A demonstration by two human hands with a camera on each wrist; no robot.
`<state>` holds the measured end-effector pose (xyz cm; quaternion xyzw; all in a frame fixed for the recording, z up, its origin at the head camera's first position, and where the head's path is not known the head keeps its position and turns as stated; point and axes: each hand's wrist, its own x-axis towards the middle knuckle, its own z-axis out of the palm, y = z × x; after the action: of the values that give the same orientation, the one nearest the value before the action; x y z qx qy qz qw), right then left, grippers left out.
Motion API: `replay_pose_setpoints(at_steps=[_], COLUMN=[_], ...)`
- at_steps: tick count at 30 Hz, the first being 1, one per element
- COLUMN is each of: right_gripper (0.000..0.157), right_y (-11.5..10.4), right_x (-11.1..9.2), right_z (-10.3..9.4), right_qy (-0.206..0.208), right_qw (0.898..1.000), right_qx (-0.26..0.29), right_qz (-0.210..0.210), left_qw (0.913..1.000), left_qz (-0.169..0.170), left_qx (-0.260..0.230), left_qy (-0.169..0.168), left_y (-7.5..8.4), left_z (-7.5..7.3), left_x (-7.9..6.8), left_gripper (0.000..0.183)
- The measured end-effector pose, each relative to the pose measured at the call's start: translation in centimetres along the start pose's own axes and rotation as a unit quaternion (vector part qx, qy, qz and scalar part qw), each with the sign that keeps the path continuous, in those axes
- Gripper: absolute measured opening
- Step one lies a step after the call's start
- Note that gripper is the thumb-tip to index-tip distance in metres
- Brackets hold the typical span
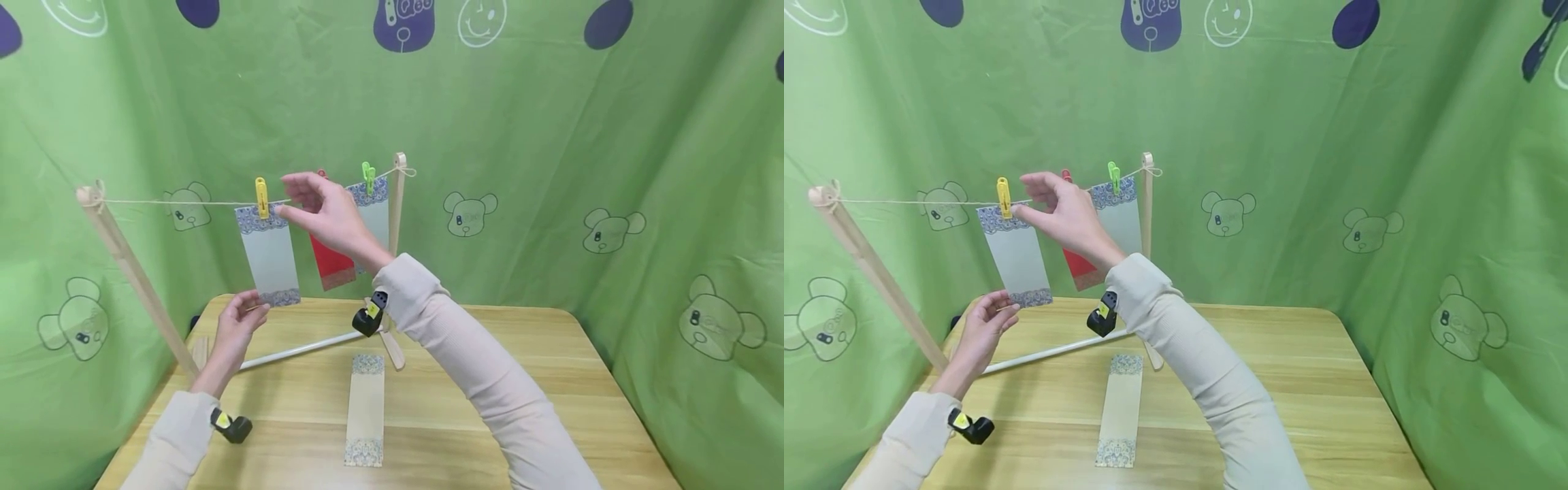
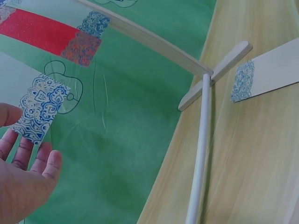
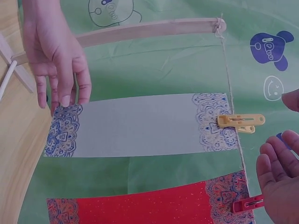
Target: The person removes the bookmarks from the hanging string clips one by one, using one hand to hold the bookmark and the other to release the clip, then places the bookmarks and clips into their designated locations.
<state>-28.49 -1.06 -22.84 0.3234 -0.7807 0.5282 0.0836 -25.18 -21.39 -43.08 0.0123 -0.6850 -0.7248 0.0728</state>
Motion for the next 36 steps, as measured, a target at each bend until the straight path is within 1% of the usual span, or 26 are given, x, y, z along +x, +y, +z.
replay_pose_setpoints(at_steps=[7, 10, 16, 25, 32, 36], right_gripper=[0.045, 0.045, 0.046, 0.049, 0.051, 0.049], right_y=[0.2, 0.3, 0.4, 0.2, 0.1, 0.1], right_x=[0.1, 0.3, 0.9, 1.4, 2.0, 2.4], right_z=[0.5, 0.7, 0.9, 1.2, 1.3, 1.4], right_qy=[-0.008, -0.009, -0.004, -0.011, -0.004, 0.004], right_qw=[1.000, 1.000, 1.000, 1.000, 0.999, 0.999], right_qx=[-0.003, -0.002, -0.012, -0.012, -0.039, -0.046], right_qz=[0.007, 0.010, 0.007, 0.008, 0.012, 0.004], left_qw=[1.0000, 1.0000, 1.0000, 0.9994, 0.9991, 0.9988], left_qz=[-0.002, -0.005, 0.001, 0.015, 0.019, 0.023], left_qx=[0.000, -0.001, -0.003, -0.027, -0.028, -0.027], left_qy=[-0.002, -0.001, -0.004, 0.013, 0.024, 0.033], left_y=[0.4, 0.3, 0.1, 0.2, 0.5, 0.6], left_z=[0.2, 0.3, 0.2, 0.2, 0.1, 0.0], left_x=[-0.6, -0.7, -0.9, -1.4, -1.7, -1.8], left_gripper=[0.043, 0.043, 0.042, 0.036, 0.031, 0.028])
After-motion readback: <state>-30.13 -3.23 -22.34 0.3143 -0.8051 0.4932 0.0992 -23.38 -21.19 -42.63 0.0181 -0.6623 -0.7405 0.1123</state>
